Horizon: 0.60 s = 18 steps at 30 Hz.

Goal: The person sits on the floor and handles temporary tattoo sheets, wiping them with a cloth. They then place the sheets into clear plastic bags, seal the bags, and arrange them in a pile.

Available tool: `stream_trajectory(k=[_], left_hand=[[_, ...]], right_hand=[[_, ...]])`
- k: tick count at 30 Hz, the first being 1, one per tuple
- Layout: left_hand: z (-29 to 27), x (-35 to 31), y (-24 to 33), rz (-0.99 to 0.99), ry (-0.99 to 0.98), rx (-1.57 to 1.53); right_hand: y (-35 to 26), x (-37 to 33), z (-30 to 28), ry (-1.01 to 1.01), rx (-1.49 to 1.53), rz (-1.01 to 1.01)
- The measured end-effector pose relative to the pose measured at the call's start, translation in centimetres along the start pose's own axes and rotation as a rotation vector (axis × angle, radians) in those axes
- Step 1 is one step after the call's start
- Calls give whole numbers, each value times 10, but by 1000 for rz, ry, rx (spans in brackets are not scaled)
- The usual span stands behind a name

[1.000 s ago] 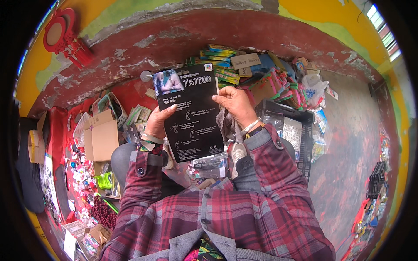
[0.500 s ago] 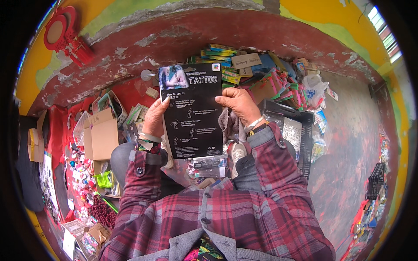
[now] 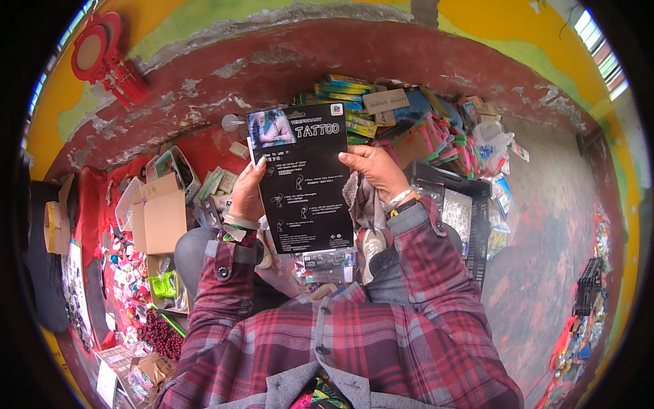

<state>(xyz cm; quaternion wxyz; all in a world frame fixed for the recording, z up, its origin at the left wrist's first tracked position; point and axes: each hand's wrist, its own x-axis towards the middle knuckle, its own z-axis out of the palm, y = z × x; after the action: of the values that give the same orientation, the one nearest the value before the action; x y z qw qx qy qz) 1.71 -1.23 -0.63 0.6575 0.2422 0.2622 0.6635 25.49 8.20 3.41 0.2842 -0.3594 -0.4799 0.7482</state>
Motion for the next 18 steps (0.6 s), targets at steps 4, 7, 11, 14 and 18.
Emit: stream_trajectory(k=[4,7,11,14,18], left_hand=[[-3,-1,3,-22,-47,-16],[2,-5,9,-67,-69,-36],[11,-4,8,-91,-69,-83],[14,-7,4,-80,94,138],[9,-7,-1,-76,96,166]], right_hand=[[-5,-3,6,33,-3,39],[-2,0,-3,-25,-42,37],[-2,-1,0,7,-36,45],[1,1,-2,11,-49,32],[4,4,-5,15,-110,-14]])
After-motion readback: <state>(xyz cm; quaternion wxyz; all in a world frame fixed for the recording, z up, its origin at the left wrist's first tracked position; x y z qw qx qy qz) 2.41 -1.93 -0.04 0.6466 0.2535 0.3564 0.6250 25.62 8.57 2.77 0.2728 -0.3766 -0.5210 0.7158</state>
